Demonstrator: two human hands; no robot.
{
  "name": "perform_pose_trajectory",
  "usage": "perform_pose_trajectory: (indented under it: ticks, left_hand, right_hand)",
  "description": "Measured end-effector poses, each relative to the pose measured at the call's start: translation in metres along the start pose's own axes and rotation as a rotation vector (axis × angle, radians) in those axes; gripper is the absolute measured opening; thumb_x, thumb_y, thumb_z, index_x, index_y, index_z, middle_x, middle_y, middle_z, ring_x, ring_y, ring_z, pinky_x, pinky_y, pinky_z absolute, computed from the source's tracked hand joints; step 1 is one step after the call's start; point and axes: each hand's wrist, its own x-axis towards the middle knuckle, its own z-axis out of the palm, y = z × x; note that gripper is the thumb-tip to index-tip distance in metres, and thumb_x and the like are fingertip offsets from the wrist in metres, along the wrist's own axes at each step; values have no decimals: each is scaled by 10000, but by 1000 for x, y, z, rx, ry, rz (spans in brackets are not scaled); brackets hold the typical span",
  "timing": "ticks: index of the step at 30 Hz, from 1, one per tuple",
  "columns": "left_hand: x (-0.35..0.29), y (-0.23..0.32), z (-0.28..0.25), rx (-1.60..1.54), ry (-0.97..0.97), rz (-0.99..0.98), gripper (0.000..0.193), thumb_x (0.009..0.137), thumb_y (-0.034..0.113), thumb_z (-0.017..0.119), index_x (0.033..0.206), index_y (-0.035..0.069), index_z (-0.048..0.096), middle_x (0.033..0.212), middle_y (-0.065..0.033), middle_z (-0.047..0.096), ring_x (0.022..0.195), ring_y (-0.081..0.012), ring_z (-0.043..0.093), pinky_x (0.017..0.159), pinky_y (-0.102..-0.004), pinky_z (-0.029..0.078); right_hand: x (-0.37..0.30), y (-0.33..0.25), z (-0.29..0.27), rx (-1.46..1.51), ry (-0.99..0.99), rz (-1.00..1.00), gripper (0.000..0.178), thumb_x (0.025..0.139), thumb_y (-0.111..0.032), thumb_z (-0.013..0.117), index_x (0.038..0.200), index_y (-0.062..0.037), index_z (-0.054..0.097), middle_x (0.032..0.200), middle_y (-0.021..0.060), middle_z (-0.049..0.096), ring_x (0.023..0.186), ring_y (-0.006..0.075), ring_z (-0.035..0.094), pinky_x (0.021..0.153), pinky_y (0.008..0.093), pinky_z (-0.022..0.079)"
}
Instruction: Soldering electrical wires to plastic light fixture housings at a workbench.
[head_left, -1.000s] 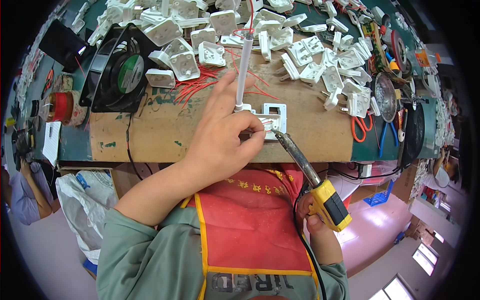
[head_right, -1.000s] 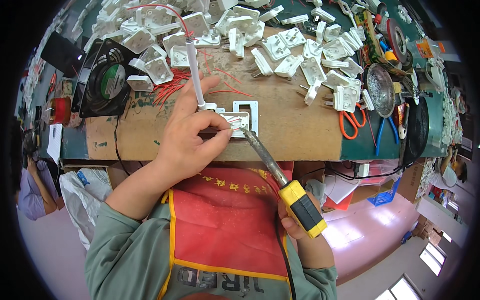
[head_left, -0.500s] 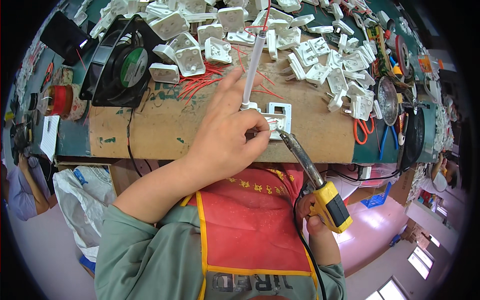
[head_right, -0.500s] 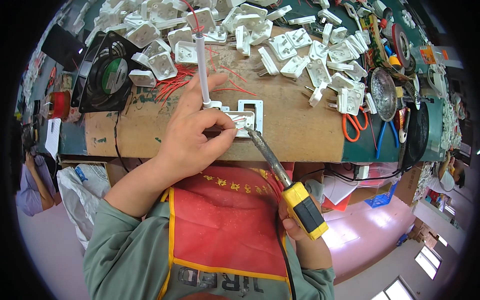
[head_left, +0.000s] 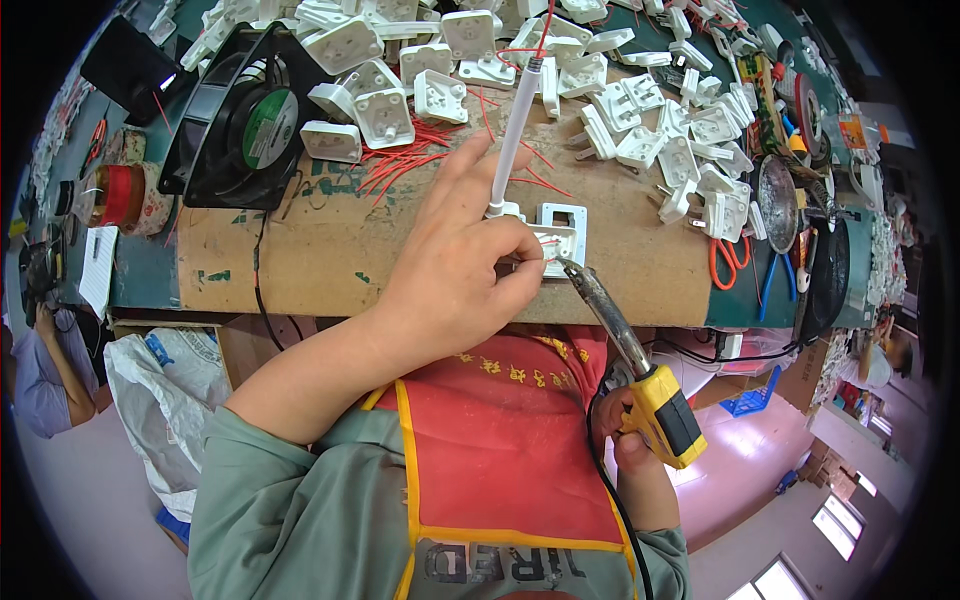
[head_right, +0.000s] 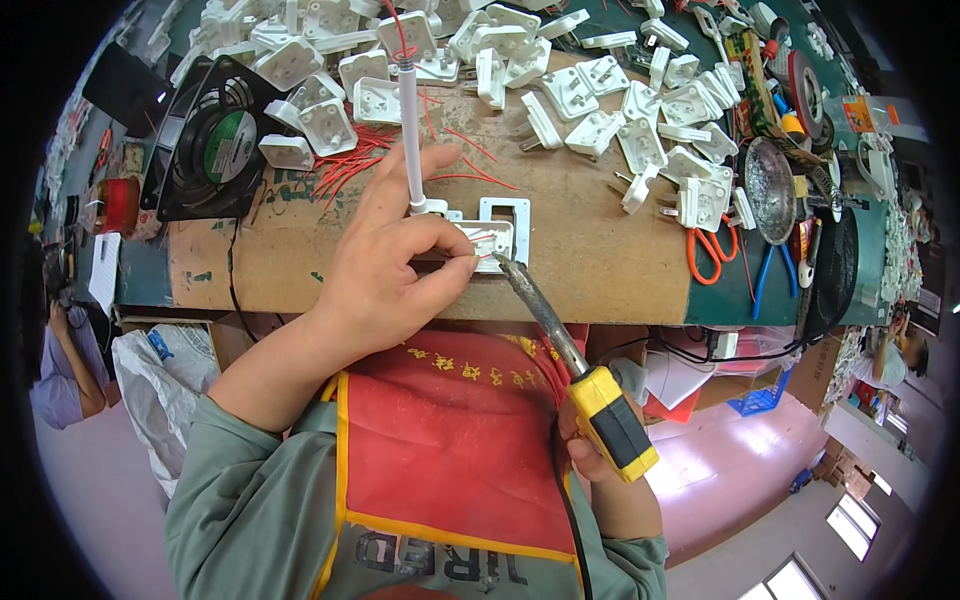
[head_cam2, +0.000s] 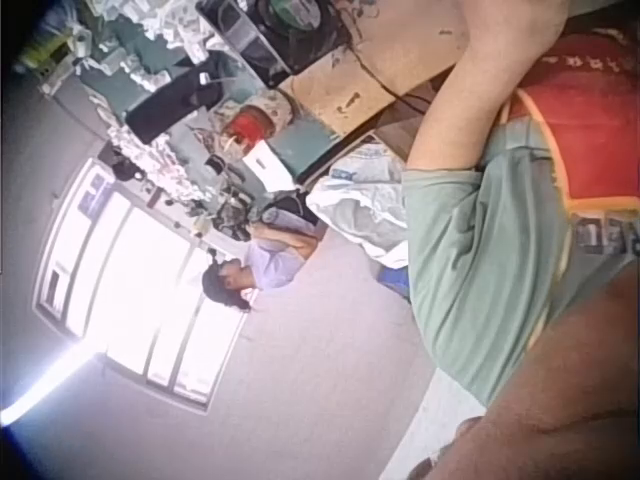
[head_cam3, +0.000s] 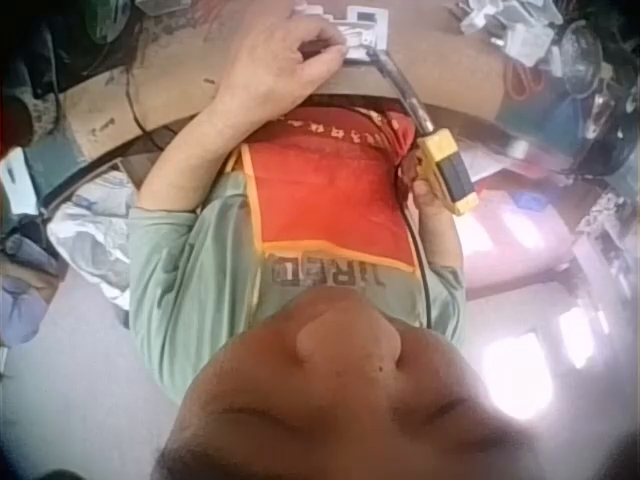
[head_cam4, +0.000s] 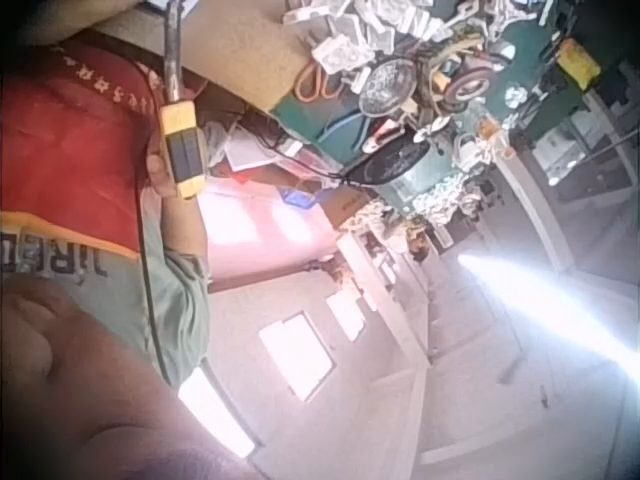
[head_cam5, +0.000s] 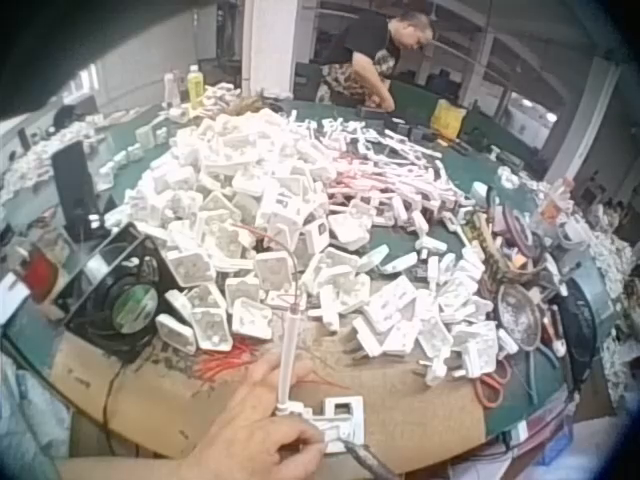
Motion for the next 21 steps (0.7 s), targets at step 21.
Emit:
perform_pose_trajectory:
  ticks: [21]
  left_hand:
    - [0,-1,0,1,0,-8,71,738,74,721,750,39,661,1423,-183,461,1388,-428,331,1097,-469,318]
  right_hand:
    - [-1,-1,-5,18,-38,45,399,789,-217,803,977,3,528,690,71,560,542,141,533,475,249,426]
